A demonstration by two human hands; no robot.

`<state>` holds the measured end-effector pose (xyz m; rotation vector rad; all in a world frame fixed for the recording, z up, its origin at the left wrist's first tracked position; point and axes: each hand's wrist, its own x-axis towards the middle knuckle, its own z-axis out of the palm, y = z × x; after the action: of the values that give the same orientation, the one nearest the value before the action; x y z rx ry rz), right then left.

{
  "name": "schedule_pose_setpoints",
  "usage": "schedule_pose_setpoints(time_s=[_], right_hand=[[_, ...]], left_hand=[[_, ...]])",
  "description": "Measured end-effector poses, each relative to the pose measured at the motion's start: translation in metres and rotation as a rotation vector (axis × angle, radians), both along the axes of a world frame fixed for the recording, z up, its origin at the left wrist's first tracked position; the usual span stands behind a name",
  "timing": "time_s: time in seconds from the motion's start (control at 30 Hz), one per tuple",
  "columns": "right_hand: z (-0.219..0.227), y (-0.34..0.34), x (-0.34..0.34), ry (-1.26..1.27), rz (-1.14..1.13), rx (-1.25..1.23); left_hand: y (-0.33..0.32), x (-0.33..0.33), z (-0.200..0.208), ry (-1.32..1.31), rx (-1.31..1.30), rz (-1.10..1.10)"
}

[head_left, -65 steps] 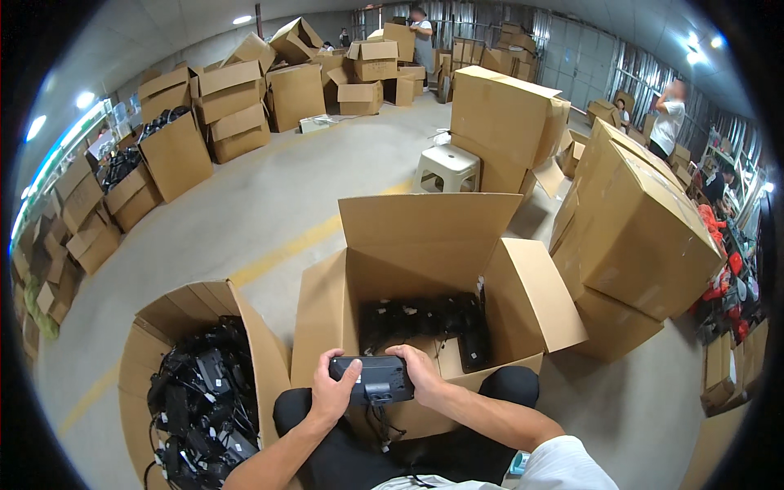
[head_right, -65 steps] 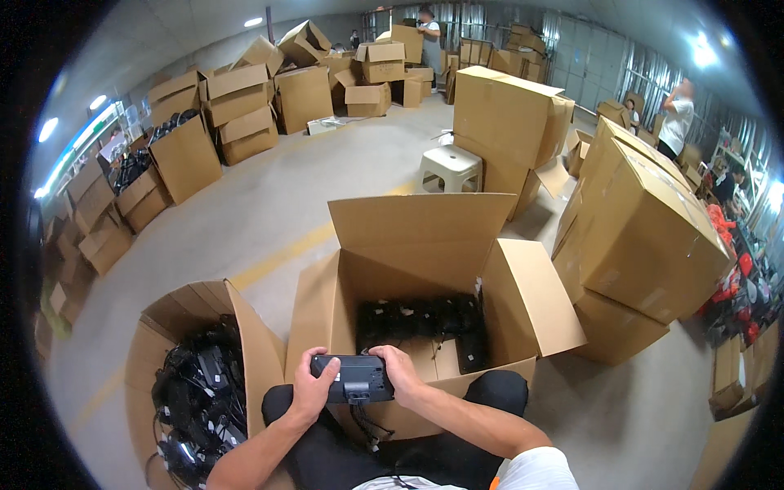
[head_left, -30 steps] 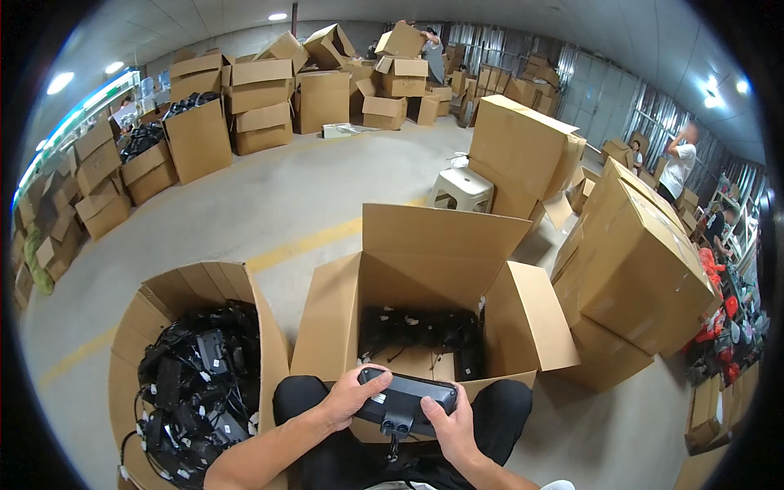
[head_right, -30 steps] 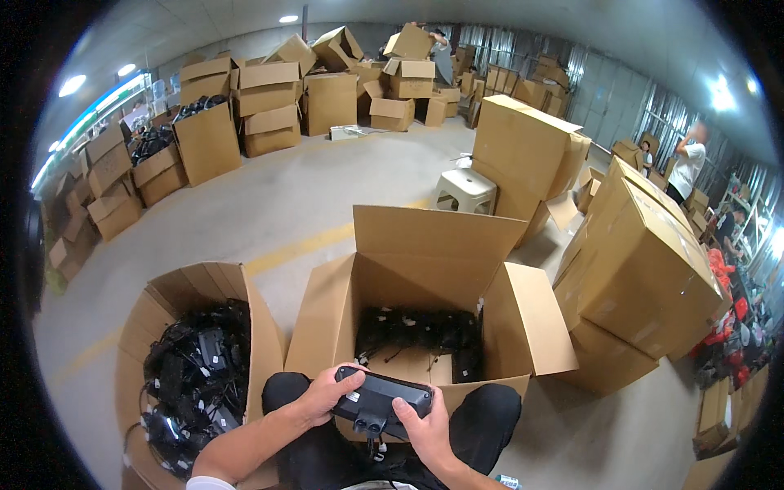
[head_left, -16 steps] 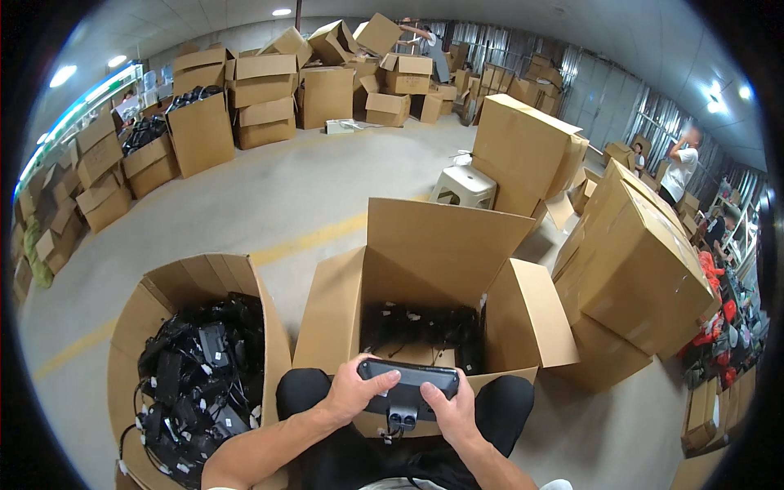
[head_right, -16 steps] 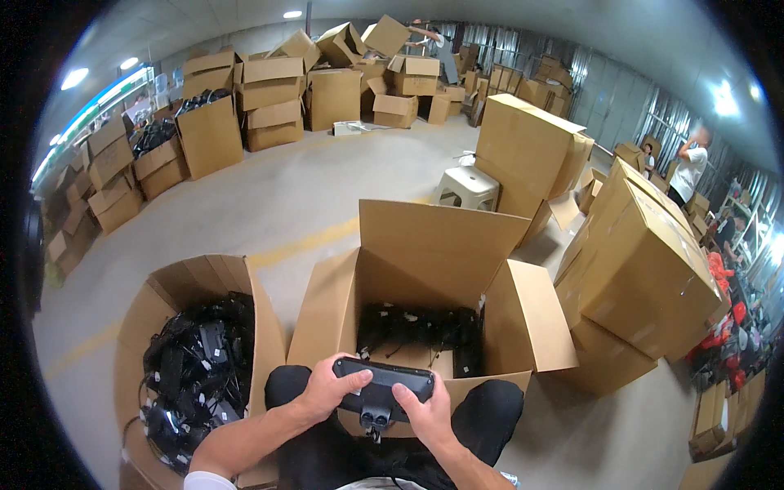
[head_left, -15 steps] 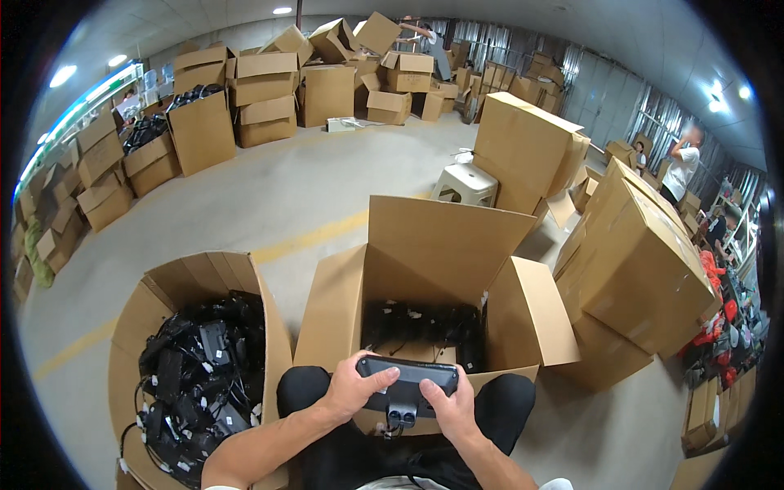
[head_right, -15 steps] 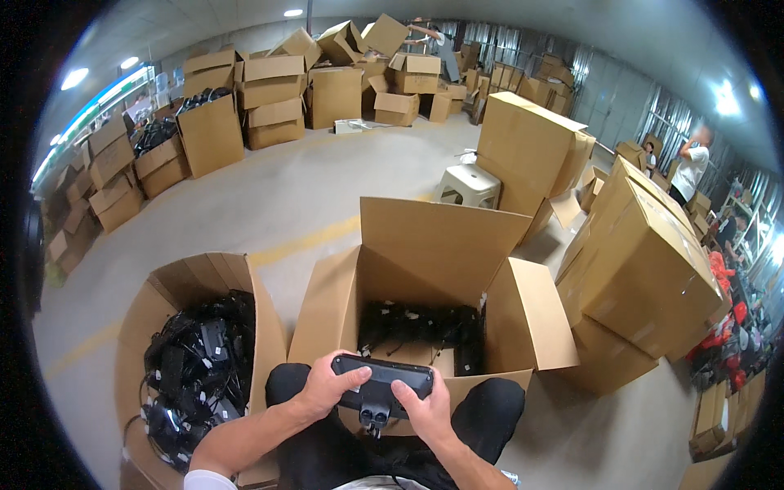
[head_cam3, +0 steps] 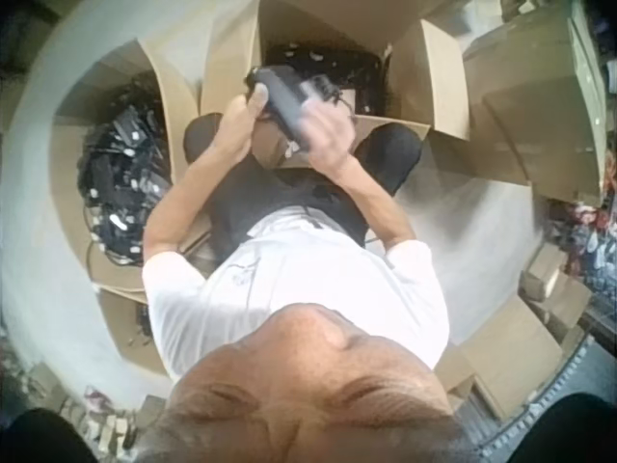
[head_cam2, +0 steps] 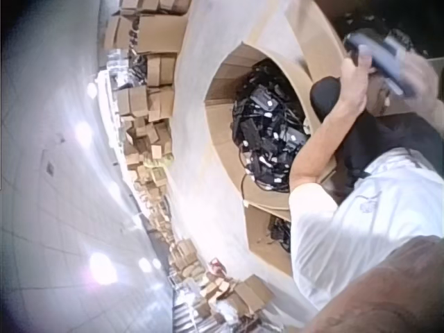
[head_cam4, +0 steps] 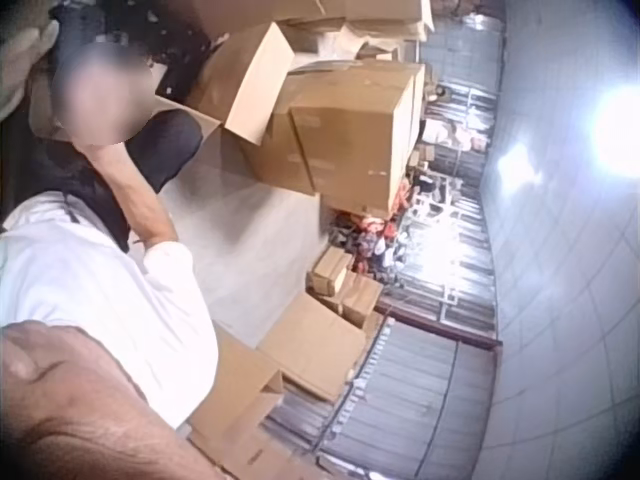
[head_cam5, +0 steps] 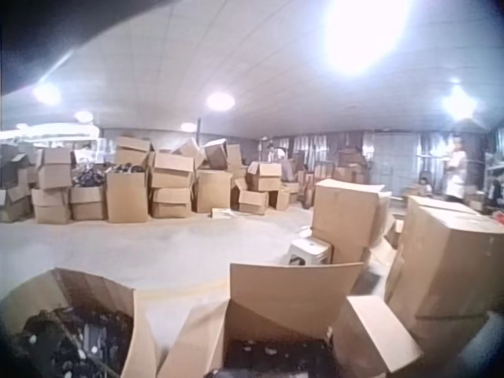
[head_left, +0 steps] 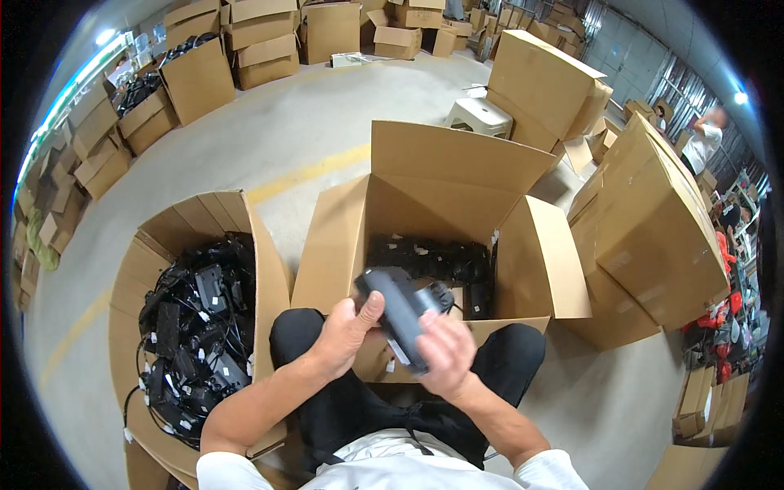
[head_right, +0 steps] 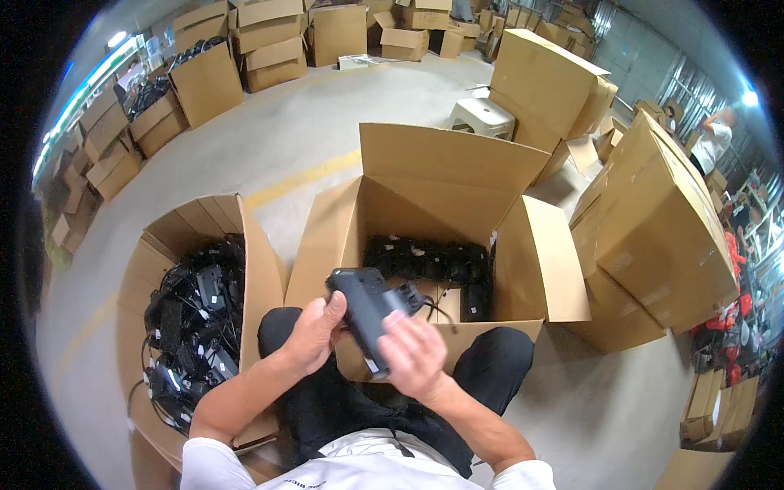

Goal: The person sits on the floor between two large cardboard boxes and repeatedly picks up black electronic devices from a pile in the left box. They inspect each device by turning it over in their hands and then place it into the empty box on the right. The process is repeated for multiple units throughout the clip.

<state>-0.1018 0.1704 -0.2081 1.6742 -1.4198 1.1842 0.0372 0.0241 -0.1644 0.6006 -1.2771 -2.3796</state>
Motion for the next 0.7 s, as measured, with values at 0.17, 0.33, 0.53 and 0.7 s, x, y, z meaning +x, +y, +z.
schedule_pose_setpoints(time_s=[0.17,0.33,0.53,0.7], right_hand=[[0.014,0.007,0.040,-0.058,0.158,0.460],[0.072,0.004,-0.011,-0.439,0.079,0.302],[0.042,-0.003,-0.031,-0.974,0.476,0.702],[0.029,0.000,-0.031,-1.007,0.551,0.615]], left_hand=[[-0.007,0.004,-0.008,-0.114,-0.237,0.102],[-0.004,0.004,0.013,-0.070,-0.527,-0.083],[0.003,0.006,0.005,-0.078,-0.666,-0.227],[0.003,0.003,-0.005,-0.008,-0.814,-0.214]])
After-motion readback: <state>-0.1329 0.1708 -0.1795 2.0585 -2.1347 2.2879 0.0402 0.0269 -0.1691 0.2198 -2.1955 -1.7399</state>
